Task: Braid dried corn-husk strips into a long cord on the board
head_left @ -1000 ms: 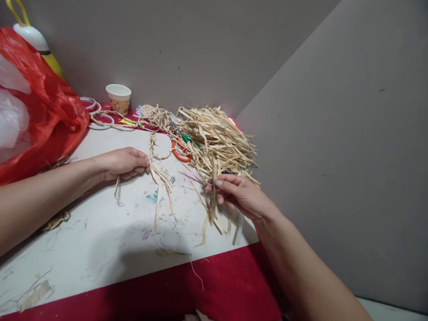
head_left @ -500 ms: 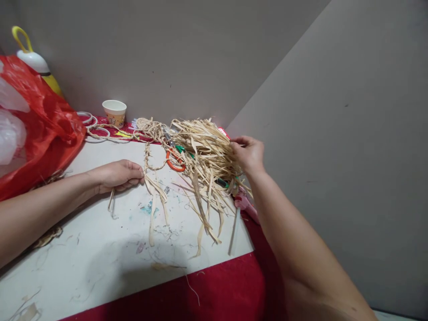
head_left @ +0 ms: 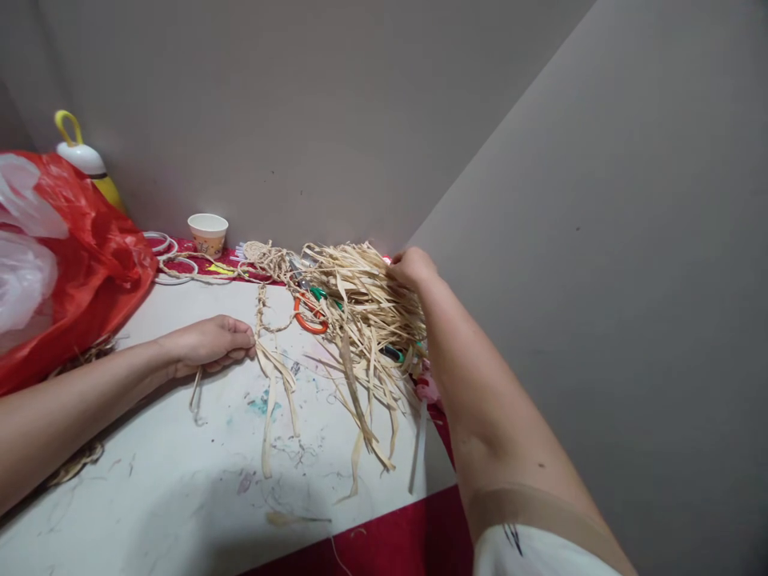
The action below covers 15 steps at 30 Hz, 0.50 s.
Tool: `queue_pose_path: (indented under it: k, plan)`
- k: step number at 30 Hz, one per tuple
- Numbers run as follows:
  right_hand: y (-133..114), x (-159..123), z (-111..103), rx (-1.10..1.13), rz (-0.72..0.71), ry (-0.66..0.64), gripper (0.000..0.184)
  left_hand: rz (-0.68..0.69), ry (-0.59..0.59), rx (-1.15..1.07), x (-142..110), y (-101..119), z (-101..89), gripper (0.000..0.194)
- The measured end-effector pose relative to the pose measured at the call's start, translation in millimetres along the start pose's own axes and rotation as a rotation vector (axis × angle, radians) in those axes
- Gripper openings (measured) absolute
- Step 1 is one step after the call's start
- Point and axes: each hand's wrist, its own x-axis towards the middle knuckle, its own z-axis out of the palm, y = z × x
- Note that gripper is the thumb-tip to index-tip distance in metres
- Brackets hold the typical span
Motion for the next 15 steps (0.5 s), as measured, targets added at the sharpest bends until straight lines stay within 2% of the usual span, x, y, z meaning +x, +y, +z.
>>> queue_pose_path:
  k: [3, 7, 11, 15]
  plan:
    - [3.7, -1.6, -11.4, 0.101, 0.001, 0.094, 0.012, 0.010, -0.003, -0.007, -0.1, 0.4, -0.2, 0.016]
    - [4.8, -9.3, -27.7, 0.338, -0.026, 0.181, 0.029, 0.006, 0.003, -0.013, -0.7, 0.1, 0.2, 0.020]
    - [2.3, -19.1, -33.4, 0.599, -0.076, 0.130, 0.033, 0.018, 0.009, -0.011, -1.6, 0.0, 0.7, 0.023]
    - [4.7, -33.9, -30.0, 0.737, -0.112, -0.011, 0.028, 0.021, 0.011, -0.002, -2.4, 0.2, 1.0, 0.018]
